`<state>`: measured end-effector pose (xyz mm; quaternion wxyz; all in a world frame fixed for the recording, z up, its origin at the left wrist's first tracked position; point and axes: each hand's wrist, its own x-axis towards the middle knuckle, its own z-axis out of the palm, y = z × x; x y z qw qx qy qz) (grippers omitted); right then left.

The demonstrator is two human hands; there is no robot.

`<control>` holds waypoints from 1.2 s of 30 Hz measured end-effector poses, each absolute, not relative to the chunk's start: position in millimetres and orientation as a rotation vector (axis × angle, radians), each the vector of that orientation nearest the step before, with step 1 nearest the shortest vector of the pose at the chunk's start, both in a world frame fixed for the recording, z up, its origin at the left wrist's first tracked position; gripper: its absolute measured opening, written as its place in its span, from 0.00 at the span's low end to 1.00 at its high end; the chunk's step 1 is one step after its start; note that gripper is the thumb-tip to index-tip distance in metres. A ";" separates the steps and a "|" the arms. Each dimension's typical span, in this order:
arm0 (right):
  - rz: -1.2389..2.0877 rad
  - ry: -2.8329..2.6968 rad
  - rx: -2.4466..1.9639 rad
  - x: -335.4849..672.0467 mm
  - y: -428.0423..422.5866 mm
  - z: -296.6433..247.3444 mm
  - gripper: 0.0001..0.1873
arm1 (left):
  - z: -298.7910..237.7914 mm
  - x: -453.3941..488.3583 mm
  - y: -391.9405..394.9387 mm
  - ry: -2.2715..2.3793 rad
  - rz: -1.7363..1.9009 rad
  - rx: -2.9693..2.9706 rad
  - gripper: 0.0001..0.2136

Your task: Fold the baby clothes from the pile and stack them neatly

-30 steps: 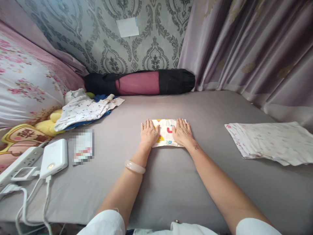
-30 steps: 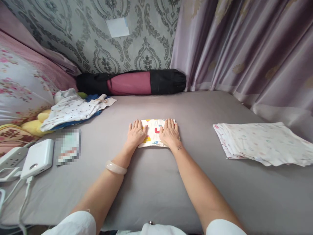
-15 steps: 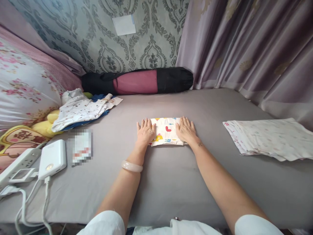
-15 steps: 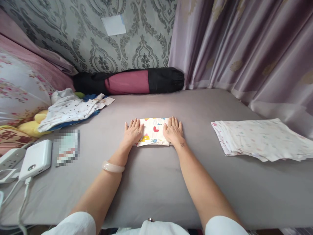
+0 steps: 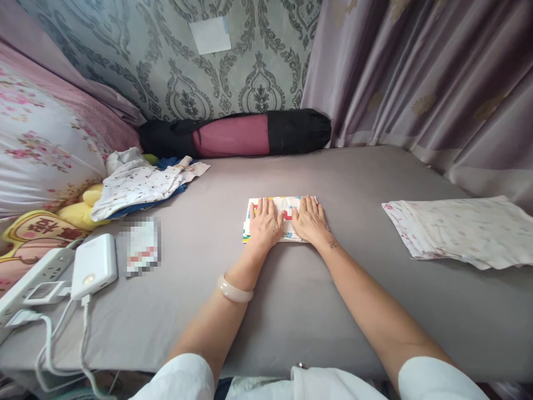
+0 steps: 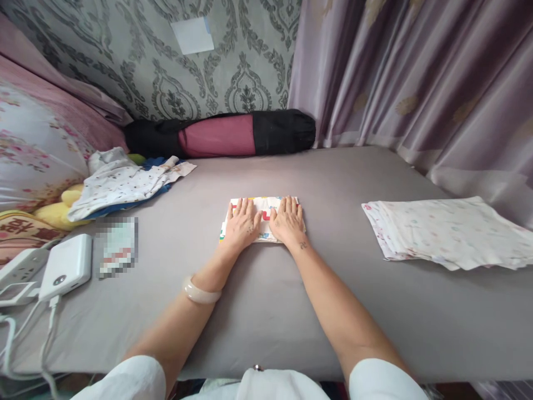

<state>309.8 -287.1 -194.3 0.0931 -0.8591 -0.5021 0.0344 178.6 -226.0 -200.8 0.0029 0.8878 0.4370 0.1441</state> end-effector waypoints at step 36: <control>0.135 -1.795 -2.335 252.4 -274.0 -189.5 0.33 | -190.2 152.3 -185.3 1.511 1.225 1.374 0.15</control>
